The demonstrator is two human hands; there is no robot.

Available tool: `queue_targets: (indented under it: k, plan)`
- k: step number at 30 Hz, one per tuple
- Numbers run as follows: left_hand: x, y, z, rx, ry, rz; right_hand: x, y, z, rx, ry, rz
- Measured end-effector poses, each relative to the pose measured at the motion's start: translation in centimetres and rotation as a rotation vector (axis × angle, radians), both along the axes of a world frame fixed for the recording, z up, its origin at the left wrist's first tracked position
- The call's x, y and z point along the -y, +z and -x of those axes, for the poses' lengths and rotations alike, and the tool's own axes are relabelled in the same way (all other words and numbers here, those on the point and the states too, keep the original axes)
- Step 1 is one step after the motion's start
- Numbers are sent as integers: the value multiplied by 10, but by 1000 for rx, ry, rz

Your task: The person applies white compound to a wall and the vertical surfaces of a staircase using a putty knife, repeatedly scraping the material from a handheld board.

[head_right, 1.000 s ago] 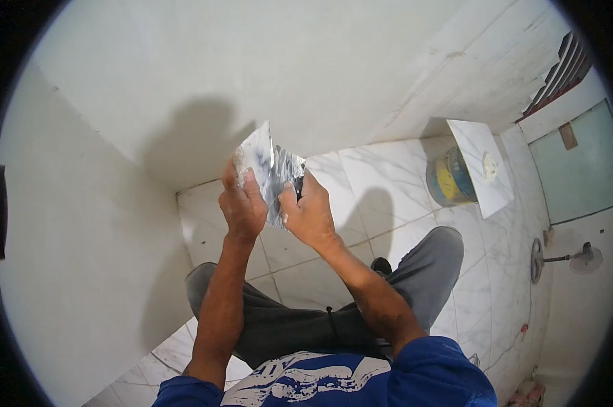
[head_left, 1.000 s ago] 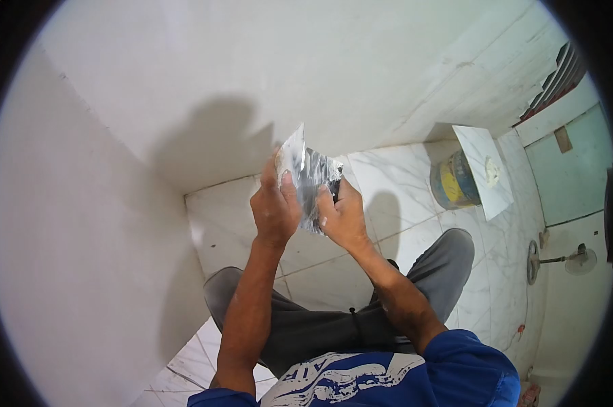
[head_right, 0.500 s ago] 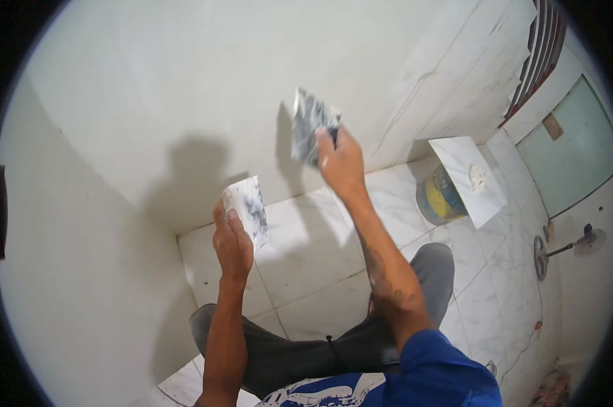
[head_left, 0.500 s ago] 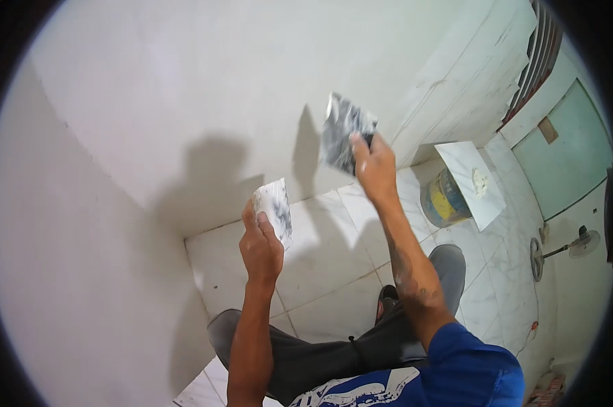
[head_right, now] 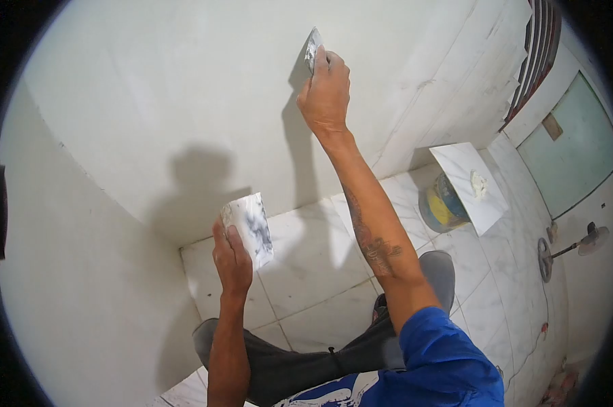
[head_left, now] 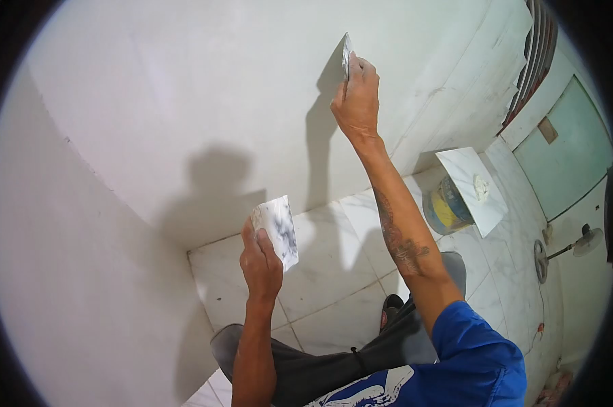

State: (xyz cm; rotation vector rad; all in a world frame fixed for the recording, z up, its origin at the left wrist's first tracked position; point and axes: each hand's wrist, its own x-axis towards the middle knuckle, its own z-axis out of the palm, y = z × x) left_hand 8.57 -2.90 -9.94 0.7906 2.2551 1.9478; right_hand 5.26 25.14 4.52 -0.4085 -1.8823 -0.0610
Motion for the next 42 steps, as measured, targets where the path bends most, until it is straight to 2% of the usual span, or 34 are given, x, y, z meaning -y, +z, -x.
queue_targets:
  k: [6, 9, 11, 12, 15, 17, 18, 21, 26, 29, 32, 35, 39, 42]
  plan:
    - [3, 3, -1, 63, 29, 7, 25, -41, 28, -40, -66, -187]
    - [5, 2, 1, 33, 35, 18, 37, -83, 40, 60, -73, -242]
    - [5, 3, 1, 46, 31, 17, 48, -86, 25, 145, 39, -209]
    - [5, 4, 1, 49, 25, 15, 49, -83, 17, 185, 91, -193]
    - [4, 3, 1, 32, 51, 26, 30, -56, -3, 75, 229, -191]
    - [4, 2, 2, 56, 24, -6, 11, -23, -3, -153, 154, -191]
    - [4, 1, 2, 67, 11, -22, 16, 0, -4, -192, 107, 6]
    - [4, 2, 3, 99, -3, -40, 3, 30, 12, -129, 3, 97]
    - [3, 1, 3, 74, 15, -13, 33, -4, 34, -23, -45, -213]
    - [2, -3, 4, 81, 7, -35, 41, -42, 27, 178, 56, -378]
    - [2, -2, 3, 50, 21, -26, 34, -53, 9, 322, 325, -438]
    - [3, 0, 3, 42, 31, -17, 26, -33, -12, 195, 317, -399]
    - [3, -4, 4, 73, 11, -30, -10, 18, -21, -78, 92, -322]
    - [5, 0, 3, 80, 37, -11, -41, 29, -24, -74, 58, -282]
